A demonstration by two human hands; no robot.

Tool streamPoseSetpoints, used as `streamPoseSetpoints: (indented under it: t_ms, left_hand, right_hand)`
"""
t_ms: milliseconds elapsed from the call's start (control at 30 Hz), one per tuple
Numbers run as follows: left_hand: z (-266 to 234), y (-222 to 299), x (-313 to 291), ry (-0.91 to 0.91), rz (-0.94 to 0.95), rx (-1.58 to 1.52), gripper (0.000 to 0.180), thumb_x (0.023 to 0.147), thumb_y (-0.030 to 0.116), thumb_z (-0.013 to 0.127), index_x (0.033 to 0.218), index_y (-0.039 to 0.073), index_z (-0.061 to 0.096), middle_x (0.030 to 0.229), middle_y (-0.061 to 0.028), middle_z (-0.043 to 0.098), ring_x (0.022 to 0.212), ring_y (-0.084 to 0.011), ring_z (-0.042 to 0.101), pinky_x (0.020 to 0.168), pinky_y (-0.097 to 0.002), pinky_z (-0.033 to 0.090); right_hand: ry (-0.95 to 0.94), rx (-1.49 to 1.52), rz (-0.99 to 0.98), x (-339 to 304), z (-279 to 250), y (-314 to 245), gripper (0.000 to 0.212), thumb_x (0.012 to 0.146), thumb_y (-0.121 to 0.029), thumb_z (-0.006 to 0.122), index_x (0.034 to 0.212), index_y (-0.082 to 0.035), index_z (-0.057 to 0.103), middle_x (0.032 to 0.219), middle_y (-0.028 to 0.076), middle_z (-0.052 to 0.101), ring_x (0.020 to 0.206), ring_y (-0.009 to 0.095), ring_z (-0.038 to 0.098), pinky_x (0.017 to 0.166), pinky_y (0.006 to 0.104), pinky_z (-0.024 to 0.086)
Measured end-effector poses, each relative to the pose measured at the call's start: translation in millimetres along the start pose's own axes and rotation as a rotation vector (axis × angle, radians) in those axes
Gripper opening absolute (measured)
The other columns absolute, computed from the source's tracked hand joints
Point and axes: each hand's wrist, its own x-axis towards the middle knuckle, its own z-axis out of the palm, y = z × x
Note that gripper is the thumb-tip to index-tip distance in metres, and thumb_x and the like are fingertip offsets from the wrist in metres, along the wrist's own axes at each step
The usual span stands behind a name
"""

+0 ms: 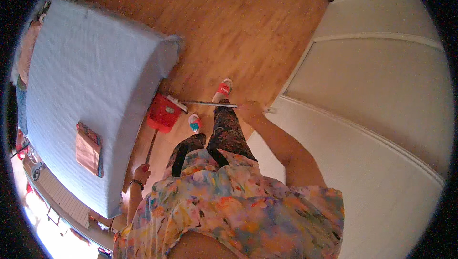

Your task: The person sweeps the wooden floor of a bedroom using a broom and a red dustpan. They move around the room, sweeping debris from various areas including near the bed, a suitcase, and a chair, and periodically gather the swept material into the dustpan.

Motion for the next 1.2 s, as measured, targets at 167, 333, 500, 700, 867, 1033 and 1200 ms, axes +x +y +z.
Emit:
streamPoseSetpoints:
  t_ms: [167,333,500,700,867,1033,1200]
  left_hand:
    - [2.6,27.2,14.0,0.125,0.117,0.269,0.023,0.063,0.01,0.058,0.086,0.008,0.059,0.082,-0.0105,0.062,0.079,-0.0256,0.059,0.071,-0.0339,0.047]
    - [5.0,22.1,14.1,0.144,-0.041,0.11,0.022,0.062,0.008,0.057,0.084,0.008,0.06,0.076,-0.0074,0.062,0.073,-0.0208,0.059,0.065,-0.032,0.047]
    - [-10.4,136.4,-14.1,0.011,-0.184,-0.084,0.016,0.066,0.006,0.054,0.081,0.01,0.057,0.062,-0.0022,0.054,0.048,-0.0126,0.049,0.042,-0.0286,0.041]
    - [2.6,261.6,-34.3,-0.026,-0.133,-0.204,0.016,0.069,0.006,0.052,0.085,0.011,0.053,0.056,-0.0003,0.046,0.036,-0.0099,0.037,0.03,-0.0246,0.03]
    - [-10.0,347.1,-15.2,-0.103,0.012,-0.093,0.016,0.07,0.007,0.052,0.085,0.012,0.053,0.056,-0.0003,0.046,0.039,-0.0095,0.037,0.031,-0.0239,0.03]
    - [-31.4,420.9,2.4,-0.08,0.169,0.055,0.017,0.07,0.009,0.054,0.086,0.011,0.054,0.058,-0.0013,0.049,0.042,-0.0105,0.043,0.035,-0.0251,0.034]
    - [-51.8,493.5,48.5,-0.103,0.287,0.009,0.017,0.072,0.014,0.056,0.087,0.008,0.054,0.059,-0.0026,0.05,0.044,-0.0126,0.047,0.038,-0.0263,0.039]
  right_hand:
    - [0.173,0.17,0.144,93.9,46.3,75.3,0.022,0.077,-0.015,0.044,0.093,-0.005,0.057,0.081,0.015,0.058,0.076,0.03,0.057,0.067,0.0435,0.044]
    - [0.11,-0.018,0.424,106.4,1.2,276.6,0.023,0.079,-0.015,0.044,0.095,-0.002,0.055,0.079,0.016,0.059,0.074,0.031,0.058,0.065,0.0441,0.045]
    - [0.041,-0.064,0.442,84.7,-51.2,338.6,0.028,0.079,-0.013,0.043,0.104,-0.003,0.05,0.075,0.017,0.058,0.068,0.032,0.058,0.06,0.0433,0.047]
    - [0.031,-0.002,0.302,27.0,-93.5,305.3,0.029,0.077,-0.009,0.045,0.105,-0.006,0.051,0.073,0.015,0.058,0.071,0.03,0.059,0.059,0.0407,0.048]
    - [0.067,-0.018,0.342,51.8,-87.3,349.1,0.026,0.075,-0.01,0.047,0.1,-0.008,0.053,0.072,0.013,0.058,0.072,0.029,0.059,0.06,0.0388,0.048]
    - [0.093,-0.01,0.495,45.8,-80.6,367.3,0.03,0.074,-0.01,0.049,0.104,-0.008,0.052,0.075,0.013,0.059,0.072,0.028,0.059,0.061,0.0399,0.048]
    - [0.225,0.199,0.596,-26.7,58.1,284.0,0.042,0.076,-0.011,0.042,0.118,-0.005,0.042,0.08,0.017,0.06,0.071,0.03,0.059,0.06,0.0429,0.046]
